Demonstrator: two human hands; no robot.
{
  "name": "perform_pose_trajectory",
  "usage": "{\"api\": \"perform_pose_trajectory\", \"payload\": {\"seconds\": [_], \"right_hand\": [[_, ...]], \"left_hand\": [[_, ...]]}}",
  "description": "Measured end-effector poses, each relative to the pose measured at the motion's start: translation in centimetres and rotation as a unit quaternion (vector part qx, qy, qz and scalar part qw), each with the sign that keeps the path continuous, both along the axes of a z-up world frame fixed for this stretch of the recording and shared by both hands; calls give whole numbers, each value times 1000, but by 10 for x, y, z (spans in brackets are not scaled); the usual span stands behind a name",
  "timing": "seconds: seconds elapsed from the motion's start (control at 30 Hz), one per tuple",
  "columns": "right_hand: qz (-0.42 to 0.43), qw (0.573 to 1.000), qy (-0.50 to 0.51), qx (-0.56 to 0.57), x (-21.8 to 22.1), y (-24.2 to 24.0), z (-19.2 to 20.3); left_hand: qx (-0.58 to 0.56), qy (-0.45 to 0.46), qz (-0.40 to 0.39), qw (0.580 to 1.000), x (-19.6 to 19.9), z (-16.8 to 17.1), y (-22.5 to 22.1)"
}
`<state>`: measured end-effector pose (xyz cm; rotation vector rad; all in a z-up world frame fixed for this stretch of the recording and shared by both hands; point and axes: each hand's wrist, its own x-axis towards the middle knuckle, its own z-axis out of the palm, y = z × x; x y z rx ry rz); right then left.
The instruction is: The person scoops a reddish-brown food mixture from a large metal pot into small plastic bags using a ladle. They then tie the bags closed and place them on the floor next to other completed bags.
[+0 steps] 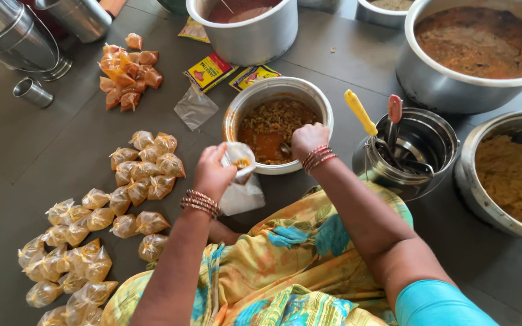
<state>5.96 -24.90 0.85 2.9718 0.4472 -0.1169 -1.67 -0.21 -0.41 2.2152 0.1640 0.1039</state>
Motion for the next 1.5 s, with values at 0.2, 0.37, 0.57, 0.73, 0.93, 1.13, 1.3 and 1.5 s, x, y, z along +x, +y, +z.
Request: {"api": "perform_pose_trajectory", "payload": {"seconds": [0.2,0.37,0.57,0.73,0.93,1.13,1.3,1.5], "right_hand": [[-89,727,360,578,-13,51,-76],[-95,681,394,610,-20,73,-134],[-130,688,416,580,-28,87,-162],[-154,707,370,583,-47,103,-171],[-152,676,362,624,-49,108,-165],[-47,709,385,589,-58,106,-160],[128,887,123,427,-69,104,-142],[142,956,50,250,-85,106,-115]], "left_hand": [[-14,-108,-20,994,-28,-38,-2],[-33,-22,28,999,-42,-62,6],[88,75,78,990,-67,-80,15],[92,-8,77,993,-71,-125,29],[64,-99,80,990,-69,-165,45],[-60,-47,114,991,-69,-176,45],[-64,-41,191,979,-64,-173,50],[97,-70,145,982,-68,-170,46]]}}
